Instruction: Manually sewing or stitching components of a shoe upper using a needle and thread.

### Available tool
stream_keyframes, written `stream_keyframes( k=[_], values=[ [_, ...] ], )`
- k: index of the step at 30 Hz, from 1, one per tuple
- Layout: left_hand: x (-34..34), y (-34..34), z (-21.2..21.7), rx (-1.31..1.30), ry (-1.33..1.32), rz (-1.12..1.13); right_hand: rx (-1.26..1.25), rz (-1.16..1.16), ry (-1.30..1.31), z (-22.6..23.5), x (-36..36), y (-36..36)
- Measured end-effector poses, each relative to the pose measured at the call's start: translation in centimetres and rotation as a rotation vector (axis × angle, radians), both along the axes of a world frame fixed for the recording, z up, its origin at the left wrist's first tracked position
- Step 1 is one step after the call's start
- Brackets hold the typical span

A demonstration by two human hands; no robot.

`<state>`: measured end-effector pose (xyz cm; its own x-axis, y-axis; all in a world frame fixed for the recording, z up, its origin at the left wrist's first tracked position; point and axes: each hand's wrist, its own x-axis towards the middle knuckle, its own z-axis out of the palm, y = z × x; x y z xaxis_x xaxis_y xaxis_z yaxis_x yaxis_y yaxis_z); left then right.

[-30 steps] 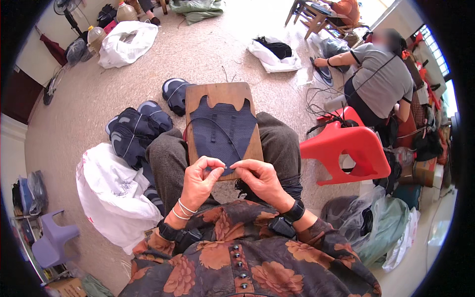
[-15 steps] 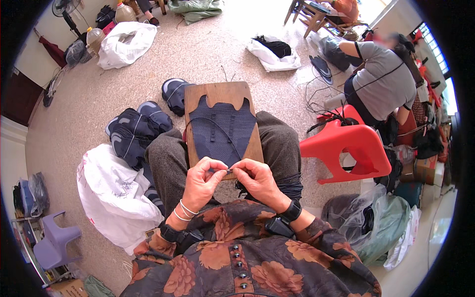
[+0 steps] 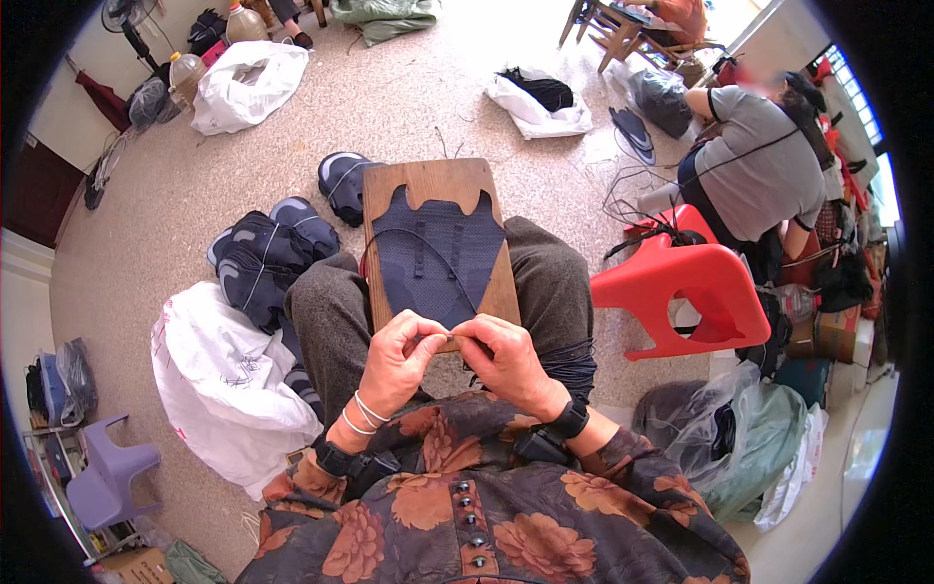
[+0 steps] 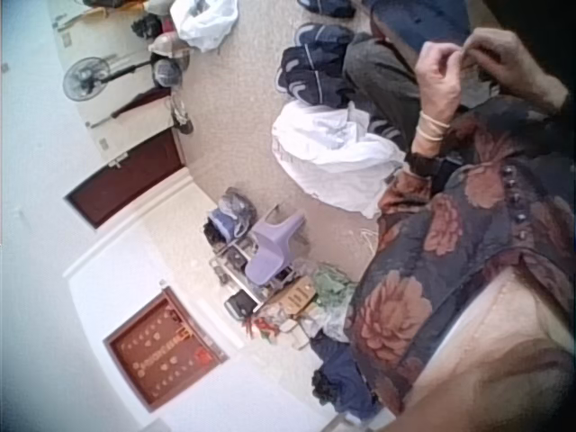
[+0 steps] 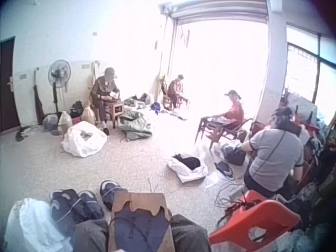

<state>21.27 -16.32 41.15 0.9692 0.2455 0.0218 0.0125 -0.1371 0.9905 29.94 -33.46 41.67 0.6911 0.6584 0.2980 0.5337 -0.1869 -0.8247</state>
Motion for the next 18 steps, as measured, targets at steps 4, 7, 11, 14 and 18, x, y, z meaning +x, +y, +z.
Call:
stream_keyframes(
  k=[4, 7, 11, 14, 18],
  values=[
    [0.0, 0.1, 0.0, -0.013, 0.025, 0.005, 0.038, 0.008, 0.066, 0.6, 0.0, -0.1],
    [0.0, 0.0, -0.6, -0.081, 0.024, 0.008, -0.002, -0.052, 0.285, 0.3, -0.4, -0.7],
    [0.0, -0.2, -0.7, -0.036, 0.03, -0.02, -0.047, 0.0, 0.203, -0.5, -0.2, -1.0],
    [0.0, -0.3, -0.4, -0.029, 0.063, -0.028, 0.007, 0.024, 0.136, -0.5, -0.4, -0.8],
    [0.0, -0.1, -0.6, -0.019, 0.043, -0.023, -0.035, -0.044, 0.313, -0.1, -0.2, -1.7]
  ],
)
